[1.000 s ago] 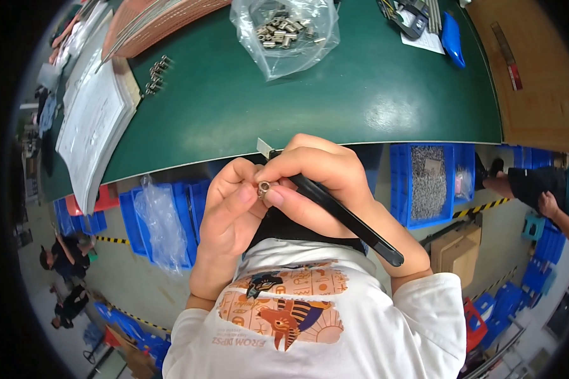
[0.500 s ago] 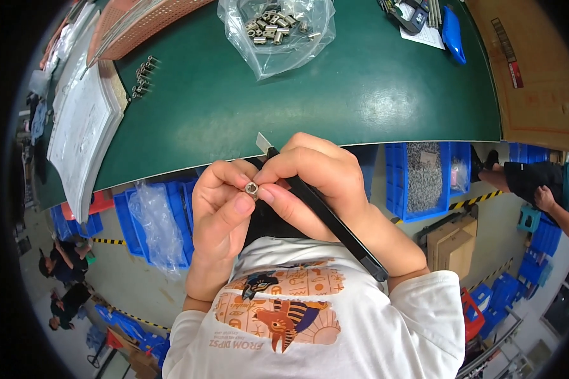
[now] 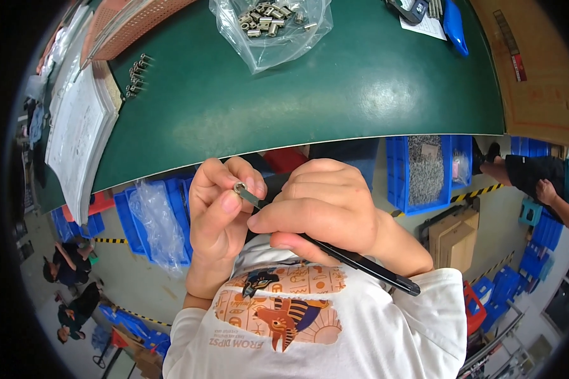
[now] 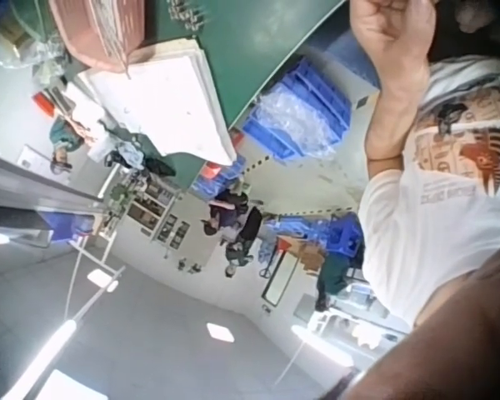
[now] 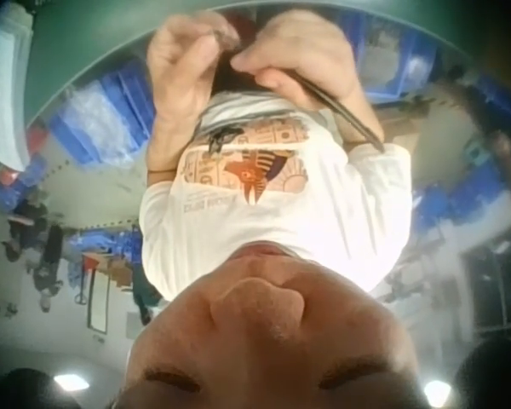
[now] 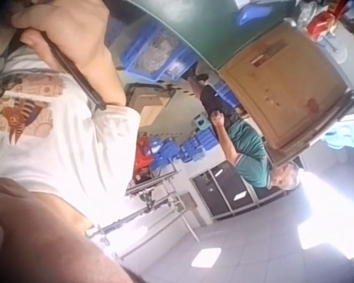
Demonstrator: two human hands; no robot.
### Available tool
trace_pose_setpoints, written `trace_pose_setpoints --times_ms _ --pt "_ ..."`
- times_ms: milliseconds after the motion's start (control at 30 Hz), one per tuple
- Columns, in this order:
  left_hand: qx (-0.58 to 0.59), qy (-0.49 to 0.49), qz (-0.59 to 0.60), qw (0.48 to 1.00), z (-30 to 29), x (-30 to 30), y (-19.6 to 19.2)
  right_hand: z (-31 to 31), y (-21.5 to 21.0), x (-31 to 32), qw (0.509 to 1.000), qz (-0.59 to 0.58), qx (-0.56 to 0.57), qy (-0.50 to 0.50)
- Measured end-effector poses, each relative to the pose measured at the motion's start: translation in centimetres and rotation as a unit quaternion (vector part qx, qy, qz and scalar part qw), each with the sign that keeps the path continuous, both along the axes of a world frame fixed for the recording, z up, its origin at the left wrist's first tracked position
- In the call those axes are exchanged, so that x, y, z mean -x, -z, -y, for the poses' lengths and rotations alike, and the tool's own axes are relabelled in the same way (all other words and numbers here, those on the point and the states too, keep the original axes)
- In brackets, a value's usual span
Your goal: The person is using a utility knife to clean or debur small circular metal components at an assembly workbench.
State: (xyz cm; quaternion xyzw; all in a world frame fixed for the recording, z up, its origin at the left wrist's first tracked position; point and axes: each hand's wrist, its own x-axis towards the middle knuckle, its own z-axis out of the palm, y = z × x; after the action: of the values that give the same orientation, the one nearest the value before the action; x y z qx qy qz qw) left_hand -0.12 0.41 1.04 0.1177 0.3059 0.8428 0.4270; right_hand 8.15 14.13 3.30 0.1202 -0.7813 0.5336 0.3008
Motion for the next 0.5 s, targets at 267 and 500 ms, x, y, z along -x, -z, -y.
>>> trace_pose_setpoints --times_ms 267,500 --pt "-0.006 0.015 -0.006 1.000 0.23 -0.14 0.16 0.03 0.21 -0.01 0.998 -0.014 -0.061 0.007" --pt "0.050 0.018 -0.034 0.998 0.34 -0.22 -0.06 0.03 0.14 -0.05 0.998 -0.018 -0.061 0.002"
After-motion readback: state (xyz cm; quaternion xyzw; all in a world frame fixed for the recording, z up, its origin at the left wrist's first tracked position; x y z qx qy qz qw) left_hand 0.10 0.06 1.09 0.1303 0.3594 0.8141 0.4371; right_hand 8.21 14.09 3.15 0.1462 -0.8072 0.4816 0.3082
